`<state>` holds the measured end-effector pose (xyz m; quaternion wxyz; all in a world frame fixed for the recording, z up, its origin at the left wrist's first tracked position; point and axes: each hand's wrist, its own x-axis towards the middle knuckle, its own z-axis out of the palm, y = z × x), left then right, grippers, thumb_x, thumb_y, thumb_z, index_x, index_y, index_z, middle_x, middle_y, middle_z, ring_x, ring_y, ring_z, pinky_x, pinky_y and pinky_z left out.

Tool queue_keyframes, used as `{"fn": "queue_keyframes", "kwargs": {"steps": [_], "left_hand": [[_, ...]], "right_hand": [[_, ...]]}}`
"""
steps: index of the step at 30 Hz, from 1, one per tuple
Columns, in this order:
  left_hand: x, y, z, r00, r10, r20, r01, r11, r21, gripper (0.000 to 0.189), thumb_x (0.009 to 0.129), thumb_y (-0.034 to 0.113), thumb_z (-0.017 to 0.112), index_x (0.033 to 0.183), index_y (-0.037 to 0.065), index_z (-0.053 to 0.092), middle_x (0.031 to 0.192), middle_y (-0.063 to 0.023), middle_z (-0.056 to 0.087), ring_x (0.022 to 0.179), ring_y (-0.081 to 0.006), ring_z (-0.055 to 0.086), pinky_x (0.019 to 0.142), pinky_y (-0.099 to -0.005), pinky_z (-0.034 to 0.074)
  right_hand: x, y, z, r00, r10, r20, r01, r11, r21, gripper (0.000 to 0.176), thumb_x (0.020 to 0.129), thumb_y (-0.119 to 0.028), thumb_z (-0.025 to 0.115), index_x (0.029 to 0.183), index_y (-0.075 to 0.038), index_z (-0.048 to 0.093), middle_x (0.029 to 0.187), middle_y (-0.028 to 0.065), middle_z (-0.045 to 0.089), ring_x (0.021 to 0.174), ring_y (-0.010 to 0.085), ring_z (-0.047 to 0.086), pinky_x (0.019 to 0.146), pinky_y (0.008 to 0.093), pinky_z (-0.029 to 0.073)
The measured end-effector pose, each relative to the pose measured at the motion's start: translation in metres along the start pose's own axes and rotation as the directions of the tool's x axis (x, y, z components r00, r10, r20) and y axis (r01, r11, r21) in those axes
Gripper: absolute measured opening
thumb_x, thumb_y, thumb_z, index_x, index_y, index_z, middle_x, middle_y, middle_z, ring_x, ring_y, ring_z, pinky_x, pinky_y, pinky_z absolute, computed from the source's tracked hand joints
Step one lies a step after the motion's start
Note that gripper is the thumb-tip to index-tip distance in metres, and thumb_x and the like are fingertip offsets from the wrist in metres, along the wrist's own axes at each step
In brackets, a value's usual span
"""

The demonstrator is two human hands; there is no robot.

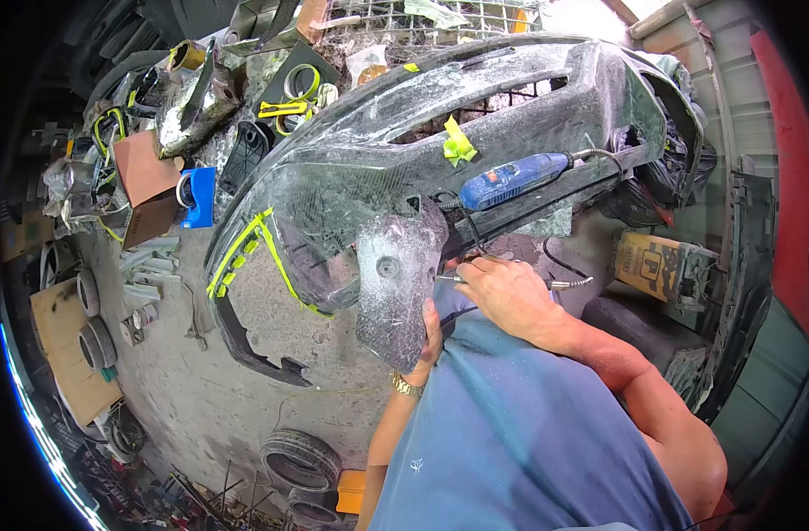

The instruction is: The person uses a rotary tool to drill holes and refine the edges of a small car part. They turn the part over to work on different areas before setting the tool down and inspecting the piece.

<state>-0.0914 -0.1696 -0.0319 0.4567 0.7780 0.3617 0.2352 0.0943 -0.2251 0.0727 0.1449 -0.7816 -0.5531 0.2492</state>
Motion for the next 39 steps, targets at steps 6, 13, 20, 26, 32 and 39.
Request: {"fn": "queue_keyframes", "kwargs": {"steps": [6, 13, 20, 26, 32, 39], "left_hand": [[-0.002, -0.008, 0.004, 1.000, -0.009, 0.019, 0.009, 0.999, 0.033, 0.041, 0.098, 0.022, 0.049, 0.130, -0.004, 0.051, 0.129, -0.0230, 0.055, 0.118, -0.0372, 0.051, 0.102, -0.0458, 0.036], [0.005, 0.013, -0.001, 0.993, -0.117, 0.006, 0.117, 0.991, -0.063, 0.043, 0.098, 0.025, 0.048, 0.130, -0.003, 0.050, 0.131, -0.0231, 0.053, 0.120, -0.0376, 0.049, 0.103, -0.0458, 0.034], [0.000, 0.008, -0.001, 0.994, -0.112, 0.008, 0.113, 0.993, -0.045, 0.044, 0.099, 0.028, 0.047, 0.130, -0.002, 0.050, 0.130, -0.0221, 0.054, 0.118, -0.0368, 0.050, 0.101, -0.0458, 0.036], [0.006, 0.014, -0.002, 0.995, -0.093, -0.021, 0.090, 0.990, -0.109, 0.043, 0.099, 0.027, 0.047, 0.130, -0.003, 0.051, 0.128, -0.0215, 0.055, 0.116, -0.0362, 0.051, 0.101, -0.0447, 0.037], [-0.006, -0.008, 0.004, 0.999, -0.024, -0.031, 0.023, 0.999, -0.028, 0.039, 0.097, 0.021, 0.050, 0.127, -0.004, 0.053, 0.126, -0.0217, 0.057, 0.116, -0.0363, 0.052, 0.100, -0.0453, 0.037], [-0.004, -0.009, 0.005, 0.999, 0.015, -0.043, -0.016, 1.000, -0.020, 0.037, 0.096, 0.016, 0.051, 0.126, -0.004, 0.053, 0.126, -0.0218, 0.057, 0.115, -0.0367, 0.052, 0.100, -0.0456, 0.037]], "right_hand": [[0.002, 0.001, -0.001, 1.000, -0.008, 0.017, 0.008, 1.000, 0.020, 0.021, 0.088, -0.023, 0.061, 0.098, -0.005, 0.061, 0.082, 0.0125, 0.066, 0.079, 0.0287, 0.066, 0.065, 0.0399, 0.054], [0.000, 0.003, -0.001, 0.998, 0.046, 0.052, -0.050, 0.997, 0.064, 0.023, 0.089, -0.026, 0.060, 0.099, -0.006, 0.061, 0.085, 0.0133, 0.065, 0.079, 0.0311, 0.066, 0.067, 0.0415, 0.054], [-0.002, 0.002, 0.000, 1.000, 0.025, 0.002, -0.025, 0.997, 0.079, 0.023, 0.089, -0.028, 0.060, 0.088, -0.005, 0.059, 0.078, 0.0151, 0.064, 0.070, 0.0331, 0.066, 0.060, 0.0422, 0.054], [-0.002, 0.001, 0.001, 0.991, 0.080, 0.104, -0.091, 0.991, 0.099, 0.022, 0.089, -0.026, 0.060, 0.099, -0.007, 0.061, 0.082, 0.0123, 0.063, 0.081, 0.0312, 0.064, 0.067, 0.0433, 0.052], [-0.002, -0.001, 0.001, 0.992, 0.071, 0.100, -0.080, 0.993, 0.089, 0.021, 0.088, -0.025, 0.060, 0.098, -0.007, 0.061, 0.082, 0.0119, 0.064, 0.080, 0.0310, 0.064, 0.066, 0.0433, 0.052], [-0.002, 0.000, 0.004, 0.994, 0.086, 0.062, -0.092, 0.990, 0.109, 0.021, 0.088, -0.025, 0.060, 0.097, -0.006, 0.061, 0.083, 0.0122, 0.064, 0.081, 0.0311, 0.064, 0.067, 0.0434, 0.052]]}}
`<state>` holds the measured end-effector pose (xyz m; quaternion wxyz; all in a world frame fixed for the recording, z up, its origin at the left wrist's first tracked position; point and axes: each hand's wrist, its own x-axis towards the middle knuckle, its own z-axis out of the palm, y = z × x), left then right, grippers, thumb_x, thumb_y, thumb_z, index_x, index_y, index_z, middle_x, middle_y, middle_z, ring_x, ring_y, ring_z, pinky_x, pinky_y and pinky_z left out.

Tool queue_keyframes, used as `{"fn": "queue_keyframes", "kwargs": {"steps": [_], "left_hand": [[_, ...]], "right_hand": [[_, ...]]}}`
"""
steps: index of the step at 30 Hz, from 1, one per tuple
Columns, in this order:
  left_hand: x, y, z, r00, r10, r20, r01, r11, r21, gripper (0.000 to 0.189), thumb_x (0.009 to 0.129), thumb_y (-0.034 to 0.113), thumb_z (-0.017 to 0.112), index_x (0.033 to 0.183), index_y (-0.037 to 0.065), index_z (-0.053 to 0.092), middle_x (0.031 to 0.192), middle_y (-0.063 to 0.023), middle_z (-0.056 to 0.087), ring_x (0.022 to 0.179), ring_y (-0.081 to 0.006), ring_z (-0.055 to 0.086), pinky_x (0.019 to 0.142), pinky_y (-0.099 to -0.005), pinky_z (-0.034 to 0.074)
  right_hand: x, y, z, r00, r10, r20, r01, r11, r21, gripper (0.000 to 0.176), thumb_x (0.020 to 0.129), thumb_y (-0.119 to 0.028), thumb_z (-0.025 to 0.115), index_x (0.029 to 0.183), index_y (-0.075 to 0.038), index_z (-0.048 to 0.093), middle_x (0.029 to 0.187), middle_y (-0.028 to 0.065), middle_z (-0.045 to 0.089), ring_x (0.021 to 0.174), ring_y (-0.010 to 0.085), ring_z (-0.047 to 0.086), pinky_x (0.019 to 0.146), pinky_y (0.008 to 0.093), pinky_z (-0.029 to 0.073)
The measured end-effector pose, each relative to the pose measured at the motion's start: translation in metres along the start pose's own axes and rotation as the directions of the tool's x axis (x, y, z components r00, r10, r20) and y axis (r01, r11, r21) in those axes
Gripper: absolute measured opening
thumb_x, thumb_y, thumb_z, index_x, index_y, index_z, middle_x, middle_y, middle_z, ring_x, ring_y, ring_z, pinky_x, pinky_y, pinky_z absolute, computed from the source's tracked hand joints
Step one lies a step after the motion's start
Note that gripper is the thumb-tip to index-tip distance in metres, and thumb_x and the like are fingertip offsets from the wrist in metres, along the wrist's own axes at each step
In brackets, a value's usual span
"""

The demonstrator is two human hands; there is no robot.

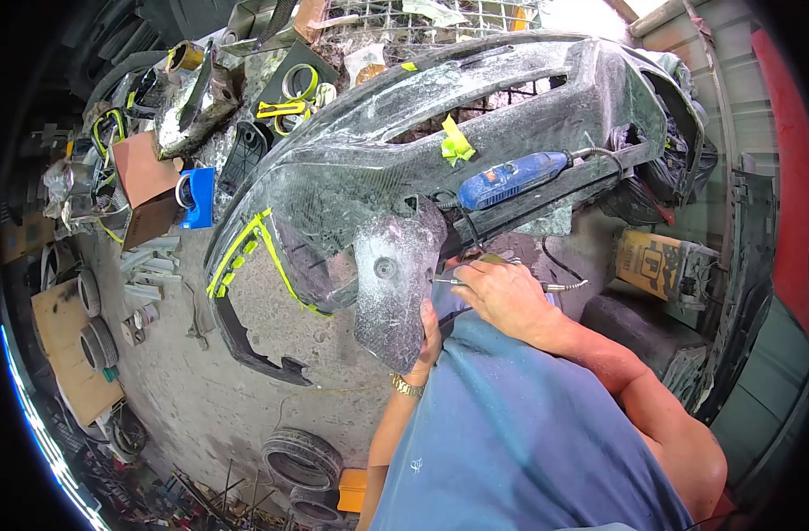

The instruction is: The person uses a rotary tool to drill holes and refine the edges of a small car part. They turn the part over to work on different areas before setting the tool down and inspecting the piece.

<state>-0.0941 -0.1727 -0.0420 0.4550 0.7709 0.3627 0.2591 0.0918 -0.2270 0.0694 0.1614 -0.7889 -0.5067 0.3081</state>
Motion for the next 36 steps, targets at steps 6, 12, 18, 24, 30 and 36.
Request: {"fn": "queue_keyframes", "kwargs": {"steps": [6, 12, 18, 24, 30, 36], "left_hand": [[0.001, 0.000, -0.002, 0.999, -0.024, 0.044, 0.023, 0.999, 0.023, 0.037, 0.097, 0.017, 0.050, 0.128, -0.004, 0.052, 0.128, -0.0213, 0.055, 0.118, -0.0364, 0.051, 0.102, -0.0453, 0.036], [-0.002, 0.000, 0.004, 0.998, -0.066, 0.017, 0.066, 0.998, -0.001, 0.040, 0.098, 0.019, 0.049, 0.131, -0.003, 0.050, 0.131, -0.0218, 0.053, 0.120, -0.0361, 0.050, 0.103, -0.0449, 0.036], [0.001, -0.006, 0.000, 1.000, 0.017, 0.014, -0.017, 1.000, 0.017, 0.039, 0.098, 0.020, 0.049, 0.129, -0.004, 0.052, 0.128, -0.0224, 0.056, 0.116, -0.0357, 0.053, 0.100, -0.0446, 0.038], [0.007, 0.007, -0.003, 1.000, -0.030, 0.006, 0.030, 0.999, -0.031, 0.037, 0.098, 0.020, 0.050, 0.125, -0.004, 0.055, 0.122, -0.0212, 0.060, 0.110, -0.0351, 0.057, 0.094, -0.0437, 0.042], [0.014, 0.017, -0.006, 0.998, -0.054, 0.030, 0.054, 0.998, -0.028, 0.036, 0.097, 0.021, 0.051, 0.123, -0.003, 0.056, 0.118, -0.0204, 0.061, 0.107, -0.0335, 0.057, 0.094, -0.0433, 0.041], [0.007, 0.011, -0.001, 0.999, -0.023, -0.039, 0.021, 0.998, -0.054, 0.034, 0.097, 0.019, 0.051, 0.124, -0.002, 0.056, 0.118, -0.0202, 0.061, 0.106, -0.0333, 0.057, 0.094, -0.0431, 0.041]], "right_hand": [[0.001, 0.000, -0.002, 0.999, 0.040, -0.027, -0.040, 0.999, 0.004, 0.021, 0.088, -0.024, 0.061, 0.096, -0.005, 0.062, 0.084, 0.0127, 0.065, 0.083, 0.0312, 0.064, 0.068, 0.0435, 0.052], [0.000, 0.003, 0.002, 1.000, 0.001, -0.030, -0.001, 1.000, 0.006, 0.021, 0.088, -0.024, 0.061, 0.096, -0.005, 0.062, 0.084, 0.0126, 0.065, 0.082, 0.0302, 0.065, 0.067, 0.0431, 0.053], [-0.003, 0.002, 0.005, 0.999, -0.044, 0.027, 0.045, 0.999, -0.027, 0.021, 0.087, -0.025, 0.061, 0.095, -0.005, 0.061, 0.084, 0.0119, 0.064, 0.081, 0.0300, 0.065, 0.066, 0.0429, 0.052], [0.001, 0.000, -0.007, 0.998, 0.058, 0.022, -0.058, 0.998, -0.014, 0.024, 0.089, -0.026, 0.060, 0.100, -0.005, 0.061, 0.087, 0.0128, 0.065, 0.083, 0.0316, 0.065, 0.067, 0.0438, 0.053], [0.004, 0.004, 0.002, 1.000, 0.003, 0.004, -0.003, 1.000, 0.011, 0.025, 0.090, -0.028, 0.059, 0.099, -0.005, 0.061, 0.090, 0.0136, 0.066, 0.083, 0.0328, 0.065, 0.068, 0.0454, 0.053], [0.004, -0.001, -0.003, 0.999, -0.006, 0.036, 0.004, 0.999, 0.047, 0.024, 0.089, -0.027, 0.058, 0.099, -0.005, 0.061, 0.088, 0.0134, 0.066, 0.083, 0.0322, 0.065, 0.067, 0.0457, 0.052]]}}
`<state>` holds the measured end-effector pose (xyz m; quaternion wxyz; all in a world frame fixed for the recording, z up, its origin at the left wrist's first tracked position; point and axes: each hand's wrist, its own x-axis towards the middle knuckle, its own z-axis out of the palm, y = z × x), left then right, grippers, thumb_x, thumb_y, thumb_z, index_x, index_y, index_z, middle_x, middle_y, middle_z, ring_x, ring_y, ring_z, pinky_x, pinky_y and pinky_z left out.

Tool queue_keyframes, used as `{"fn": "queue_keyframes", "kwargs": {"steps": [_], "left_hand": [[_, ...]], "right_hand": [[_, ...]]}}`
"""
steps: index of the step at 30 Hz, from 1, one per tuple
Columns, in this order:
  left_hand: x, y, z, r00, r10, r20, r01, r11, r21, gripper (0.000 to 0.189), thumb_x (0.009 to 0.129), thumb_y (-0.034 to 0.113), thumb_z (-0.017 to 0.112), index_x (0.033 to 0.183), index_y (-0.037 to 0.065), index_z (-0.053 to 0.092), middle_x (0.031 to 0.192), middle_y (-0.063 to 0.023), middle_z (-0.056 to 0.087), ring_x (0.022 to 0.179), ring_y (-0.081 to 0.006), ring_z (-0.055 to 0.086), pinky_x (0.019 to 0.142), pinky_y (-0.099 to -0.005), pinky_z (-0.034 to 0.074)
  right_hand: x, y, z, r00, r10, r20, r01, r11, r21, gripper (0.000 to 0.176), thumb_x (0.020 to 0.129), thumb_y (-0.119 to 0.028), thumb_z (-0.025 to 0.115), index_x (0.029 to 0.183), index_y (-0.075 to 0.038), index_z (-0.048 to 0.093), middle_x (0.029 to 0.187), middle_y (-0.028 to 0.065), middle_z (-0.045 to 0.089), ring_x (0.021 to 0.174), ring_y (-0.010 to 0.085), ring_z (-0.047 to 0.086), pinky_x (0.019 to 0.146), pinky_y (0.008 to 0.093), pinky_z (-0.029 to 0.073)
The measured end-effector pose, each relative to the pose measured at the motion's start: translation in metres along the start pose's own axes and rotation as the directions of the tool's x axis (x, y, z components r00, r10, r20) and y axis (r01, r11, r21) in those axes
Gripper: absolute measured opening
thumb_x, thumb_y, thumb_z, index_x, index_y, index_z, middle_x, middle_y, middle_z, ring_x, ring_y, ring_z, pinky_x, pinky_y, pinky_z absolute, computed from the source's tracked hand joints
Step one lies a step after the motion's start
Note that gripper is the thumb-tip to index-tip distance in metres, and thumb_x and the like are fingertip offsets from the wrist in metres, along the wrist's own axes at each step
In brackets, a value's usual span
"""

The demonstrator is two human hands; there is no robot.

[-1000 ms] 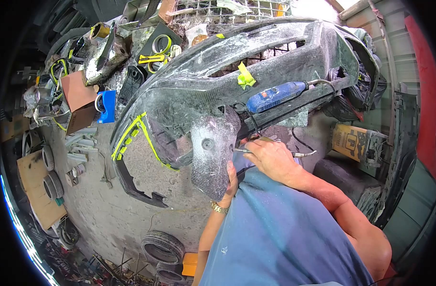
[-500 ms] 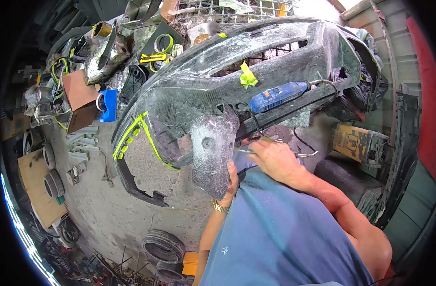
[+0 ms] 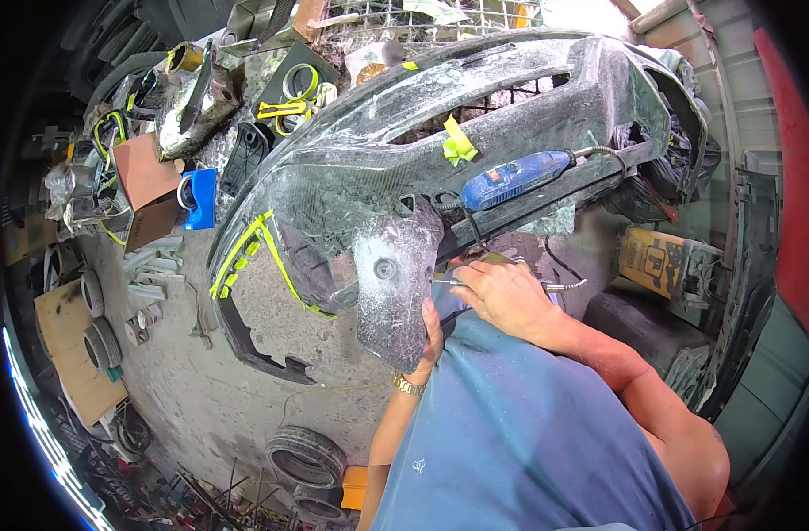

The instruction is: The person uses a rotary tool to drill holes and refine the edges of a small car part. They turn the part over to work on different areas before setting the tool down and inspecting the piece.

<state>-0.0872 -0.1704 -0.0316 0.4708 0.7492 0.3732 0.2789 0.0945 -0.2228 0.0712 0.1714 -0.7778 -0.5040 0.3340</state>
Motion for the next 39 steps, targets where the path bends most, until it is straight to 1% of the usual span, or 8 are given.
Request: {"fn": "queue_keyframes", "kwargs": {"steps": [8, 11, 13, 23, 28, 33, 37, 39], "left_hand": [[0.000, -0.002, -0.003, 0.999, 0.029, 0.031, -0.031, 0.998, 0.062, 0.033, 0.097, 0.018, 0.051, 0.123, -0.001, 0.056, 0.117, -0.0198, 0.062, 0.105, -0.0335, 0.057, 0.094, -0.0433, 0.041], [-0.007, -0.008, -0.005, 0.992, -0.077, 0.104, 0.073, 0.996, 0.042, 0.033, 0.097, 0.017, 0.051, 0.124, -0.002, 0.056, 0.118, -0.0202, 0.062, 0.106, -0.0343, 0.057, 0.095, -0.0437, 0.041], [-0.009, -0.015, -0.002, 0.997, 0.034, 0.065, -0.040, 0.995, 0.089, 0.034, 0.097, 0.017, 0.051, 0.125, -0.002, 0.055, 0.120, -0.0206, 0.060, 0.108, -0.0343, 0.056, 0.095, -0.0438, 0.041], [0.006, 0.004, 0.000, 0.999, 0.052, 0.010, -0.052, 0.998, -0.032, 0.037, 0.097, 0.015, 0.049, 0.129, -0.005, 0.051, 0.128, -0.0222, 0.056, 0.115, -0.0371, 0.052, 0.100, -0.0439, 0.038], [-0.003, -0.008, -0.003, 0.994, 0.033, 0.109, -0.046, 0.992, 0.120, 0.038, 0.098, 0.015, 0.047, 0.130, -0.006, 0.049, 0.131, -0.0240, 0.053, 0.121, -0.0365, 0.049, 0.102, -0.0441, 0.036], [0.004, 0.003, 0.000, 1.000, 0.022, -0.017, -0.021, 0.999, 0.034, 0.041, 0.098, 0.016, 0.046, 0.132, -0.007, 0.046, 0.135, -0.0235, 0.049, 0.125, -0.0358, 0.046, 0.104, -0.0437, 0.034], [0.010, 0.014, -0.001, 0.993, -0.004, -0.119, -0.003, 0.998, -0.055, 0.043, 0.099, 0.017, 0.044, 0.134, -0.007, 0.043, 0.138, -0.0231, 0.046, 0.127, -0.0352, 0.043, 0.106, -0.0434, 0.033], [0.011, 0.020, -0.005, 0.994, 0.018, -0.104, -0.014, 0.999, 0.033, 0.046, 0.100, 0.020, 0.044, 0.137, -0.007, 0.039, 0.141, -0.0214, 0.043, 0.129, -0.0339, 0.041, 0.108, -0.0428, 0.032]], "right_hand": [[0.001, 0.003, 0.003, 1.000, -0.002, -0.024, 0.002, 1.000, 0.004, 0.022, 0.089, -0.026, 0.059, 0.095, -0.005, 0.061, 0.085, 0.0134, 0.065, 0.081, 0.0337, 0.064, 0.066, 0.0459, 0.051], [-0.001, 0.000, 0.001, 1.000, 0.005, -0.022, -0.005, 1.000, 0.006, 0.022, 0.089, -0.026, 0.060, 0.095, -0.005, 0.061, 0.085, 0.0138, 0.065, 0.080, 0.0340, 0.064, 0.066, 0.0461, 0.051], [-0.001, 0.000, 0.001, 1.000, 0.004, -0.030, -0.004, 1.000, 0.012, 0.022, 0.089, -0.026, 0.059, 0.096, -0.005, 0.061, 0.085, 0.0139, 0.065, 0.080, 0.0341, 0.064, 0.065, 0.0463, 0.051], [-0.001, 0.004, 0.004, 0.999, -0.024, -0.048, 0.026, 0.999, 0.040, 0.023, 0.089, -0.026, 0.060, 0.098, -0.005, 0.060, 0.084, 0.0145, 0.065, 0.079, 0.0345, 0.064, 0.064, 0.0464, 0.051], [0.000, 0.006, 0.007, 0.998, -0.010, -0.059, 0.012, 0.999, 0.049, 0.023, 0.089, -0.026, 0.060, 0.098, -0.005, 0.060, 0.084, 0.0147, 0.065, 0.080, 0.0346, 0.064, 0.065, 0.0466, 0.051], [0.000, 0.009, 0.009, 0.999, -0.018, -0.029, 0.020, 0.997, 0.073, 0.024, 0.089, -0.026, 0.060, 0.100, -0.005, 0.060, 0.086, 0.0145, 0.065, 0.081, 0.0347, 0.064, 0.066, 0.0461, 0.051], [0.004, 0.011, 0.007, 0.986, -0.047, -0.157, 0.056, 0.997, 0.053, 0.022, 0.090, -0.025, 0.059, 0.095, -0.003, 0.058, 0.084, 0.0146, 0.064, 0.076, 0.0354, 0.065, 0.064, 0.0444, 0.053], [0.003, 0.009, 0.004, 0.984, -0.058, -0.169, 0.068, 0.996, 0.056, 0.022, 0.090, -0.025, 0.058, 0.095, -0.003, 0.058, 0.084, 0.0145, 0.064, 0.076, 0.0352, 0.065, 0.064, 0.0444, 0.053]]}}
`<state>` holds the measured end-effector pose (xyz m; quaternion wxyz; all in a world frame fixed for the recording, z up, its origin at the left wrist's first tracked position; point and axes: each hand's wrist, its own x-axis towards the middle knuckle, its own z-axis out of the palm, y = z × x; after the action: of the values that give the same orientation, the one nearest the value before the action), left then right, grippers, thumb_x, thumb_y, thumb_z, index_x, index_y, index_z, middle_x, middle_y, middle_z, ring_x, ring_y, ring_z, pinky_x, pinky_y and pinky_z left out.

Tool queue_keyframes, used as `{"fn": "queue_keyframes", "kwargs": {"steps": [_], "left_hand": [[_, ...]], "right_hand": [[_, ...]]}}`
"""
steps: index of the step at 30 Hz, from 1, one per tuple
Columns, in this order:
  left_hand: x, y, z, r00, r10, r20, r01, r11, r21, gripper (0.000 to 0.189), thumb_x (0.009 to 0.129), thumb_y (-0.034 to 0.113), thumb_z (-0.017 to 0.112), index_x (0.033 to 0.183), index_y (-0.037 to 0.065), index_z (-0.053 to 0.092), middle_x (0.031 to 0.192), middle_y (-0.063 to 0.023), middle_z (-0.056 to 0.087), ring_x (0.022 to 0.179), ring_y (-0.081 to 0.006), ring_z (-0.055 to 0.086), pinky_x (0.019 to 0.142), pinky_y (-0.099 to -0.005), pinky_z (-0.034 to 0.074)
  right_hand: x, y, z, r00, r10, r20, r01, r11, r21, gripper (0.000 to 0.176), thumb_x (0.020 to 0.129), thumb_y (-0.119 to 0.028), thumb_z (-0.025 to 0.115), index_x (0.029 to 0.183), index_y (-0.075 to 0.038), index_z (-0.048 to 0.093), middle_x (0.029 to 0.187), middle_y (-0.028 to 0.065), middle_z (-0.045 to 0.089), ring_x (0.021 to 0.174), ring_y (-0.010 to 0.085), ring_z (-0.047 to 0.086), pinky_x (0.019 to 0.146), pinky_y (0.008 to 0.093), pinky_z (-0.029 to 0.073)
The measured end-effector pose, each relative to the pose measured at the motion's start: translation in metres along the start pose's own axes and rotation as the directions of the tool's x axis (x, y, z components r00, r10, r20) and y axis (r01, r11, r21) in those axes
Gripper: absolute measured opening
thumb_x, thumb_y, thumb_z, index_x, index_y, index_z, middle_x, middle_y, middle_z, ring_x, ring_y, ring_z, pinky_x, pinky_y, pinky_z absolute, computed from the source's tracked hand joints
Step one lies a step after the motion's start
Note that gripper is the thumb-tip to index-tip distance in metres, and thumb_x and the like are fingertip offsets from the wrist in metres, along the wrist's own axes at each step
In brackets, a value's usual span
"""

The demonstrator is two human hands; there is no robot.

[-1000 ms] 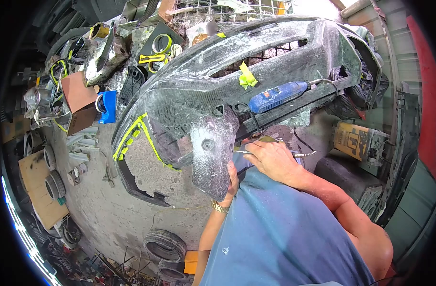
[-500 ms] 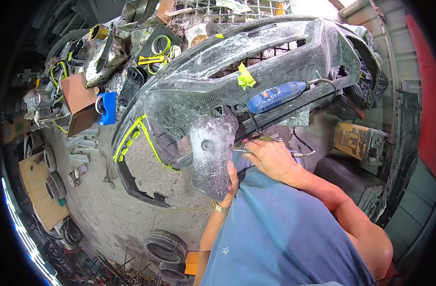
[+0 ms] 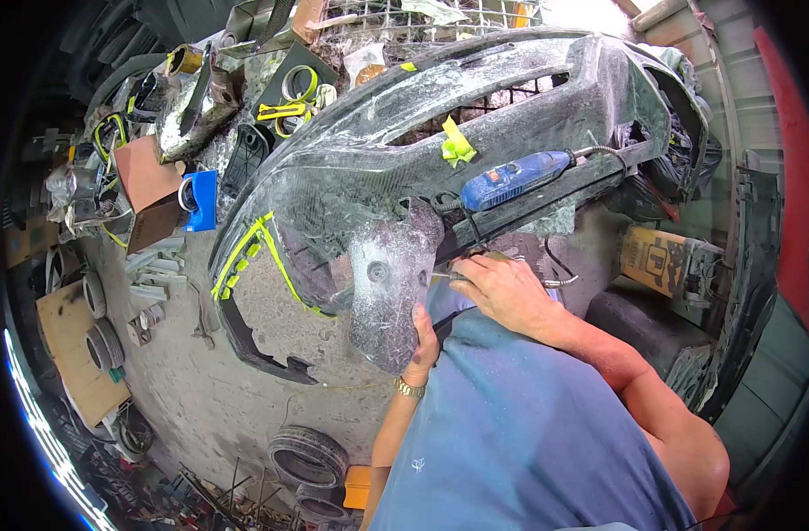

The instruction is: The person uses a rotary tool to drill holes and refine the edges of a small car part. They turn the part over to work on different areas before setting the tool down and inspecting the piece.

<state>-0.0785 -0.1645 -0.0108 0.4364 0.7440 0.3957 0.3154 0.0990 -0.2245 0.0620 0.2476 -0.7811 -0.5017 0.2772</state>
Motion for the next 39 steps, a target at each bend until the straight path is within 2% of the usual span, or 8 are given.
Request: {"fn": "queue_keyframes", "kwargs": {"steps": [3, 18, 22, 25, 28, 29, 37, 39], "left_hand": [[-0.002, -0.006, 0.000, 0.999, 0.027, 0.033, -0.030, 0.996, 0.085, 0.051, 0.101, 0.024, 0.043, 0.140, -0.007, 0.034, 0.144, -0.0194, 0.039, 0.132, -0.0324, 0.039, 0.109, -0.0422, 0.031], [-0.011, -0.023, 0.004, 0.993, -0.048, 0.104, 0.051, 0.998, -0.029, 0.056, 0.101, 0.031, 0.043, 0.142, -0.006, 0.030, 0.145, -0.0172, 0.038, 0.131, -0.0307, 0.039, 0.109, -0.0423, 0.033], [-0.015, -0.029, 0.004, 0.986, -0.096, 0.134, 0.104, 0.993, -0.050, 0.058, 0.101, 0.033, 0.043, 0.142, -0.005, 0.029, 0.145, -0.0167, 0.038, 0.131, -0.0302, 0.040, 0.109, -0.0423, 0.033], [-0.014, -0.033, 0.000, 0.956, -0.263, 0.126, 0.283, 0.942, -0.180, 0.059, 0.101, 0.034, 0.043, 0.142, -0.005, 0.029, 0.145, -0.0162, 0.038, 0.131, -0.0299, 0.040, 0.108, -0.0423, 0.033], [-0.010, -0.030, -0.010, 0.813, -0.568, 0.129, 0.523, 0.615, -0.590, 0.060, 0.101, 0.035, 0.043, 0.143, -0.005, 0.028, 0.145, -0.0158, 0.037, 0.131, -0.0295, 0.040, 0.108, -0.0423, 0.034], [0.014, 0.009, -0.017, 0.813, -0.565, 0.140, 0.486, 0.527, -0.697, 0.064, 0.098, 0.048, 0.045, 0.141, 0.001, 0.032, 0.140, -0.0158, 0.044, 0.125, -0.0264, 0.049, 0.099, -0.0404, 0.047], [0.014, 0.011, -0.028, 0.893, -0.428, 0.141, 0.397, 0.597, -0.697, 0.065, 0.097, 0.051, 0.043, 0.142, 0.005, 0.032, 0.141, -0.0119, 0.045, 0.123, -0.0255, 0.051, 0.096, -0.0409, 0.050], [0.021, 0.014, -0.026, 0.824, -0.564, 0.062, 0.432, 0.553, -0.712, 0.065, 0.097, 0.051, 0.042, 0.143, 0.006, 0.032, 0.142, -0.0097, 0.044, 0.124, -0.0241, 0.051, 0.096, -0.0400, 0.050]], "right_hand": [[0.001, -0.002, 0.000, 0.994, 0.013, 0.111, -0.011, 1.000, -0.025, 0.028, 0.090, -0.027, 0.059, 0.106, -0.004, 0.060, 0.089, 0.0144, 0.065, 0.079, 0.0345, 0.064, 0.066, 0.0452, 0.051], [0.000, -0.003, 0.003, 0.996, 0.014, 0.086, -0.007, 0.996, -0.087, 0.021, 0.090, -0.024, 0.059, 0.093, -0.003, 0.060, 0.087, 0.0139, 0.066, 0.078, 0.0334, 0.066, 0.064, 0.0430, 0.054], [-0.003, -0.005, 0.002, 0.989, 0.045, 0.140, -0.038, 0.998, -0.054, 0.028, 0.090, -0.028, 0.059, 0.106, -0.005, 0.061, 0.092, 0.0136, 0.066, 0.083, 0.0337, 0.065, 0.066, 0.0451, 0.052], [0.001, 0.002, -0.004, 0.981, -0.030, 0.190, 0.012, 0.995, 0.099, 0.029, 0.090, -0.025, 0.060, 0.110, -0.004, 0.060, 0.095, 0.0148, 0.067, 0.084, 0.0352, 0.065, 0.069, 0.0436, 0.052], [0.007, 0.012, -0.012, 0.983, -0.093, 0.160, 0.035, 0.942, 0.333, 0.030, 0.090, -0.024, 0.061, 0.114, -0.006, 0.059, 0.095, 0.0154, 0.067, 0.084, 0.0368, 0.065, 0.071, 0.0434, 0.052], [0.009, 0.013, -0.012, 0.994, -0.057, 0.096, 0.012, 0.911, 0.413, 0.032, 0.090, -0.026, 0.061, 0.116, -0.007, 0.059, 0.094, 0.0151, 0.067, 0.083, 0.0376, 0.065, 0.072, 0.0440, 0.051], [0.018, -0.025, -0.021, 0.931, -0.115, 0.346, 0.056, 0.983, 0.176, 0.054, 0.085, -0.025, 0.068, 0.134, -0.012, 0.049, 0.092, 0.0187, 0.069, 0.084, 0.0349, 0.066, 0.073, 0.0434, 0.051], [0.013, -0.018, -0.016, 0.850, -0.329, 0.412, 0.147, 0.899, 0.413, 0.055, 0.085, -0.025, 0.068, 0.134, -0.011, 0.048, 0.088, 0.0191, 0.068, 0.083, 0.0337, 0.066, 0.074, 0.0418, 0.051]]}}
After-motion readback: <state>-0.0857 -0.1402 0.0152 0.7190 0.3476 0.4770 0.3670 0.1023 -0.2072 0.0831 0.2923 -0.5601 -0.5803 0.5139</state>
